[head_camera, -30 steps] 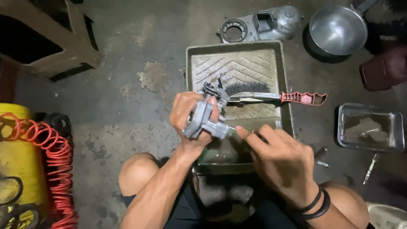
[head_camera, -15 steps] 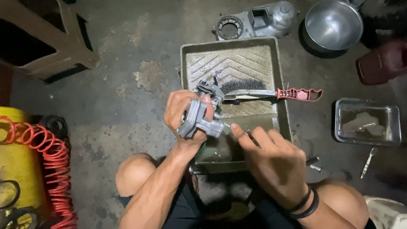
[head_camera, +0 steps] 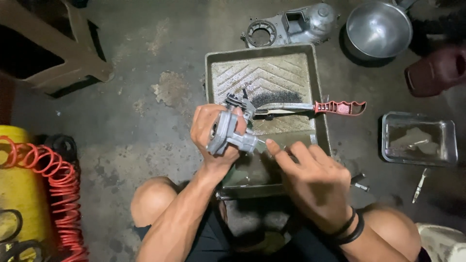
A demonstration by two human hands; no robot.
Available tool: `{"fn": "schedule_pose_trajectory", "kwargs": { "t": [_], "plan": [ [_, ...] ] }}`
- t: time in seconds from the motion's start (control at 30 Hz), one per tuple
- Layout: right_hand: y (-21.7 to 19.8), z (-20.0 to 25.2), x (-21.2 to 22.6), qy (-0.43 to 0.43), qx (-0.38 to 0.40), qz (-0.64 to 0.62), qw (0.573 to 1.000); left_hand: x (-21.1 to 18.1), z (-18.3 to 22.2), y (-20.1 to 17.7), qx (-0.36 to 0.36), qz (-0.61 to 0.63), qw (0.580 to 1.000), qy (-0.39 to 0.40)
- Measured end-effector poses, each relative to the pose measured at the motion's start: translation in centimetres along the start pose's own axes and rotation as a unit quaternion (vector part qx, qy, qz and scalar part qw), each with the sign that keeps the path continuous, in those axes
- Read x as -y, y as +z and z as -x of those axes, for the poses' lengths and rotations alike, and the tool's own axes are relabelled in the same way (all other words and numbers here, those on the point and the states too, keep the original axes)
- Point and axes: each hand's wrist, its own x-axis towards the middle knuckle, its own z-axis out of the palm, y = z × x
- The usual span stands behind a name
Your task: Scrubbing and cleaning the exterior of a motorcycle carburetor using a brush and a screwdriver in a metal tray.
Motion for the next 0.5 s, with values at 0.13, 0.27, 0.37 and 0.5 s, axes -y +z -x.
{"fn": "schedule_pose_trajectory", "kwargs": {
  "t": [0.13,0.27,0.37,0.5],
  "plan": [
    [0.0,0.0,0.5,-0.014,-0.005,0.03,0.999,-0.2,-0.2,-0.1,-0.007,-0.001,1.0,-0.006],
    [-0.6,-0.9,0.2,-0.014,-0.003,-0.002,1.0,-0.3,-0.3,-0.2,0.001,0.009,1.0,-0.01],
    [-0.2,-0.2,0.0,-0.012,-0.007,-0.002,1.0,-0.6,-0.3,-0.2,-0.001,0.019,1.0,-0.025],
    [-0.1,0.0,-0.1,-0.024,-0.003,0.03,0.999,-0.2,0.0,-0.1,0.0,0.017,1.0,-0.01]
  ]
}}
